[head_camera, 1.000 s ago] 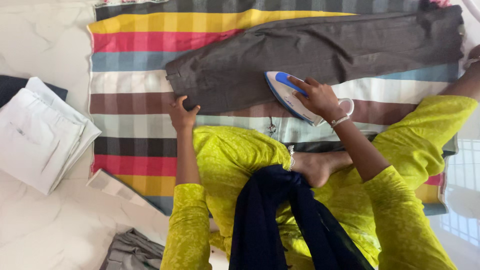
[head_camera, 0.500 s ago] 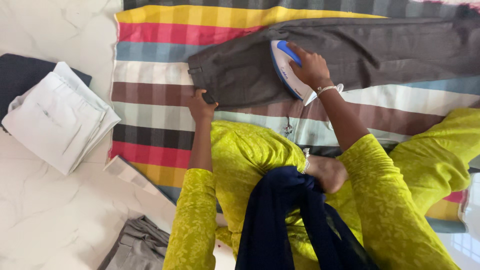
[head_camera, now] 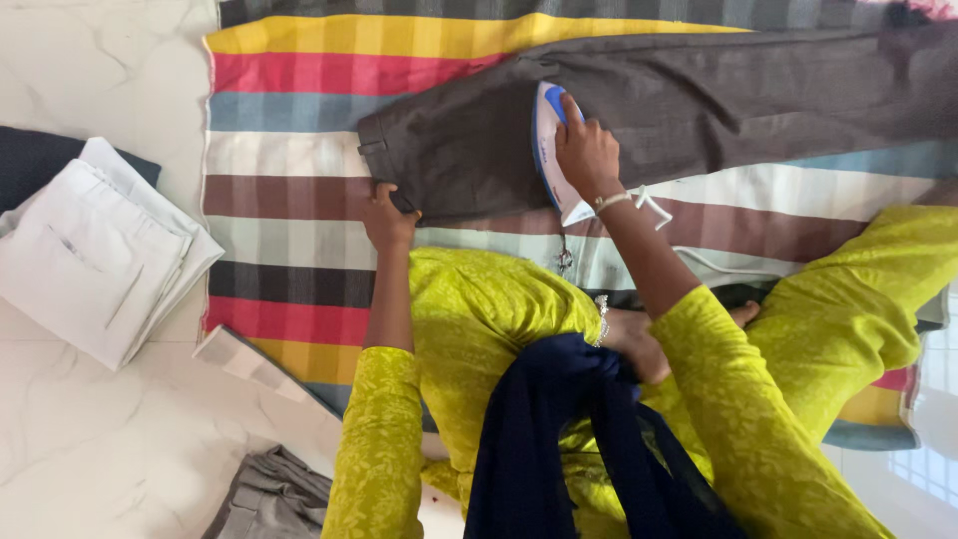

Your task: The person irons a pair of dark grey trousers laid out on a striped mat on the floor. They use a handheld electric iron to smooth the fabric, periodically lifting and repositioning the trousers to access different sections.

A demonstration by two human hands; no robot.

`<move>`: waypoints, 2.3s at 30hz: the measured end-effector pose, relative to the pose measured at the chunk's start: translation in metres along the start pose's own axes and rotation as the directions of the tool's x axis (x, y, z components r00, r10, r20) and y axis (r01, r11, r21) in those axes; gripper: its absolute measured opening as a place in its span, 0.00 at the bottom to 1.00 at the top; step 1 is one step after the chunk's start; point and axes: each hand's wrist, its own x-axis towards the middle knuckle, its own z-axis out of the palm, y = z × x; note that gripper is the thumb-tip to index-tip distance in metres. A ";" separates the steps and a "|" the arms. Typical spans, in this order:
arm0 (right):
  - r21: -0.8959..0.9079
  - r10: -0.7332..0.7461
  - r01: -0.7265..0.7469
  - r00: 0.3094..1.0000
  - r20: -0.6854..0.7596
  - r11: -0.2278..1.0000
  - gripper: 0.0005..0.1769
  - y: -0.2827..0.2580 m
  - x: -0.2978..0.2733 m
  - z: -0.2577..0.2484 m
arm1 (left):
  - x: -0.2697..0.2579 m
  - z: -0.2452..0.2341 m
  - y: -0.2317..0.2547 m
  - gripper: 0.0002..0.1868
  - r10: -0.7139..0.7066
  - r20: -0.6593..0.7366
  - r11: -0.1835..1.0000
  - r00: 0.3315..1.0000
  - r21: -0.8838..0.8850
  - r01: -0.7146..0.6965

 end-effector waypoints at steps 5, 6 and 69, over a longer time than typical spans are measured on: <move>-0.004 0.016 -0.016 1.000 -0.009 1.000 0.28 -0.002 0.005 0.004 | 0.000 -0.002 0.003 0.38 -0.034 0.003 0.999 0.999 0.016 0.034; 0.016 0.013 -0.013 1.000 0.011 1.000 0.29 -0.002 -0.010 0.000 | -0.001 -0.003 0.002 0.37 -0.016 0.002 1.000 1.000 0.013 0.016; 0.108 0.069 -0.076 0.996 0.062 0.991 0.18 0.136 -0.062 -0.072 | -0.014 -0.043 0.076 0.31 0.338 -0.247 0.923 0.908 0.276 -0.269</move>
